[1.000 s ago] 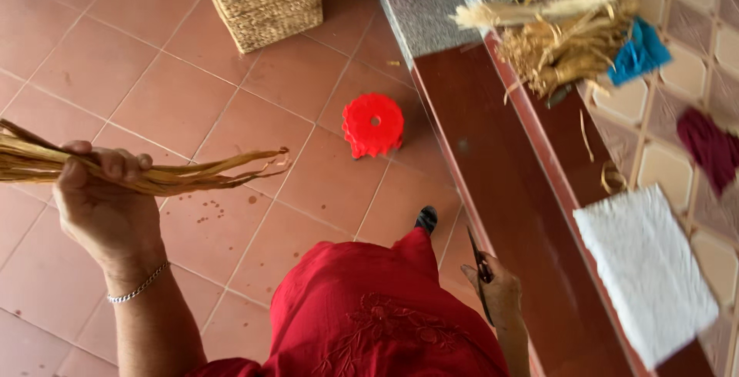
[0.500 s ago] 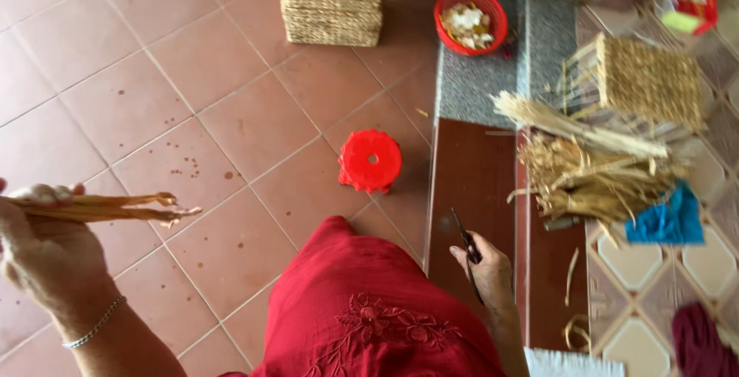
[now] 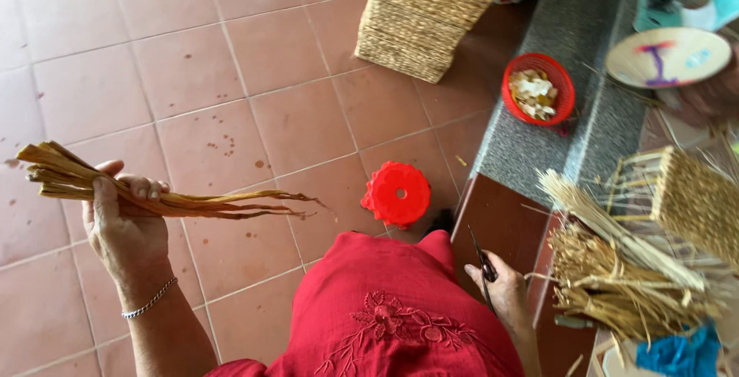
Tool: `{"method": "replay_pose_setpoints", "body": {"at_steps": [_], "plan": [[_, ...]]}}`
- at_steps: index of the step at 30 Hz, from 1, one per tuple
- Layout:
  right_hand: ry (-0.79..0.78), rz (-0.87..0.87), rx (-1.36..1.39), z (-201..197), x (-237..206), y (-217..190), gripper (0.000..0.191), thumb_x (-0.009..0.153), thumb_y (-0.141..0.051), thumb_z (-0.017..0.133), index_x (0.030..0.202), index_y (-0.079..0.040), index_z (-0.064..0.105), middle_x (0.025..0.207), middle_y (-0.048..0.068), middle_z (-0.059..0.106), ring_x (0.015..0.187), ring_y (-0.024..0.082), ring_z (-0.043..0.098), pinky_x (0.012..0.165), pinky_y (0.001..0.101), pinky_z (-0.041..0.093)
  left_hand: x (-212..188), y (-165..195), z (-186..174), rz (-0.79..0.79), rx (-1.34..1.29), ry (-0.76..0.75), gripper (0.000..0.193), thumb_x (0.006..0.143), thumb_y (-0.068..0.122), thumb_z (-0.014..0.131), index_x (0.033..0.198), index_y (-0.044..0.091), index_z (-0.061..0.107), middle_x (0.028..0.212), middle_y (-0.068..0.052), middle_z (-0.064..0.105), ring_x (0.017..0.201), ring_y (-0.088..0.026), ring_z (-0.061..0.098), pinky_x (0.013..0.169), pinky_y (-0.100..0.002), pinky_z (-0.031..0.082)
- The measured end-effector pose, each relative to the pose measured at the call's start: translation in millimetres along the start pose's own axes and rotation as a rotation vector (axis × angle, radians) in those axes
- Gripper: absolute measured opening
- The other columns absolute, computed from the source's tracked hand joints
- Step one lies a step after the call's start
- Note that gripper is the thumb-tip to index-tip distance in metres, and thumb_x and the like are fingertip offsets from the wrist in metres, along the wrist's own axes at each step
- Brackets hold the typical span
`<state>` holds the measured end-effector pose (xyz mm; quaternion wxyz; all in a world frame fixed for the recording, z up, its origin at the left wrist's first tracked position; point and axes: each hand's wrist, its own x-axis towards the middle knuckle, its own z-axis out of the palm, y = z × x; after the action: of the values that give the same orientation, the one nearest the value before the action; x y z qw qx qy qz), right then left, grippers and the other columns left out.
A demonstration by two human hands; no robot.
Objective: The person sits on a tiled floor and uses scissors to trim dried plant strips into shorter pieces. They pick up strips from a blue basin, cut them, and place the trimmed pieces into a wire rack. The person briefly stands and walks to a red stool before returning to the floor to continue trimming.
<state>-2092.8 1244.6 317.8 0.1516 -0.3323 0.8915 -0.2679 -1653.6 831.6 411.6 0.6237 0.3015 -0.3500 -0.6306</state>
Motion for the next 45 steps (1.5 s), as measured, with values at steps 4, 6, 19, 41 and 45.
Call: {"method": "replay_pose_setpoints", "body": {"at_steps": [4, 6, 19, 41, 45], "plan": [[-0.041, -0.149, -0.022, 11.8, 57.7, -16.1, 0.048, 0.075, -0.026, 0.088, 0.113, -0.002, 0.072, 0.066, 0.01, 0.067, 0.058, 0.018, 0.067, 0.056, 0.0342, 0.053, -24.5, 24.9, -20.2, 0.074, 0.021, 0.134, 0.02, 0.123, 0.016, 0.048, 0.121, -0.001, 0.057, 0.085, -0.008, 0.054, 0.078, -0.017, 0.049, 0.082, -0.038, 0.046], [-0.077, -0.237, -0.011, 18.1, 80.4, -27.4, 0.046, 0.076, -0.025, 0.087, 0.113, -0.002, 0.072, 0.069, 0.009, 0.07, 0.06, 0.018, 0.069, 0.057, 0.0337, 0.054, -39.0, 36.9, -28.5, 0.114, 0.041, 0.199, 0.019, 0.123, 0.016, 0.049, 0.12, -0.001, 0.058, 0.085, -0.008, 0.055, 0.078, -0.017, 0.05, 0.082, -0.038, 0.046], [-0.442, -0.311, 0.014, 54.4, 216.1, -39.8, 0.048, 0.076, -0.025, 0.087, 0.118, -0.007, 0.073, 0.066, 0.003, 0.072, 0.061, 0.011, 0.07, 0.058, 0.0299, 0.055, -98.0, 46.8, -20.3, 0.371, 0.093, 0.5, 0.02, 0.123, 0.018, 0.054, 0.125, -0.001, 0.059, 0.083, -0.007, 0.056, 0.08, -0.017, 0.053, 0.08, -0.036, 0.047], [-0.804, -1.011, -0.101, 264.5, 397.1, -414.5, 0.053, 0.078, -0.03, 0.087, 0.124, -0.009, 0.071, 0.073, 0.005, 0.067, 0.066, 0.015, 0.061, 0.064, 0.0332, 0.053, -150.9, 89.5, -38.8, 0.807, 0.217, 1.067, 0.016, 0.12, 0.014, 0.047, 0.123, 0.0, 0.056, 0.086, -0.007, 0.053, 0.078, -0.016, 0.048, 0.084, -0.035, 0.045], [-0.819, -1.045, -0.118, 300.1, 365.8, -471.8, 0.052, 0.077, -0.029, 0.087, 0.122, -0.01, 0.072, 0.072, 0.004, 0.068, 0.065, 0.013, 0.062, 0.065, 0.0323, 0.052, -156.1, 97.3, -66.6, 0.844, 0.226, 1.165, 0.014, 0.121, 0.014, 0.05, 0.12, 0.001, 0.057, 0.085, -0.006, 0.053, 0.077, -0.016, 0.048, 0.082, -0.035, 0.045]]}}
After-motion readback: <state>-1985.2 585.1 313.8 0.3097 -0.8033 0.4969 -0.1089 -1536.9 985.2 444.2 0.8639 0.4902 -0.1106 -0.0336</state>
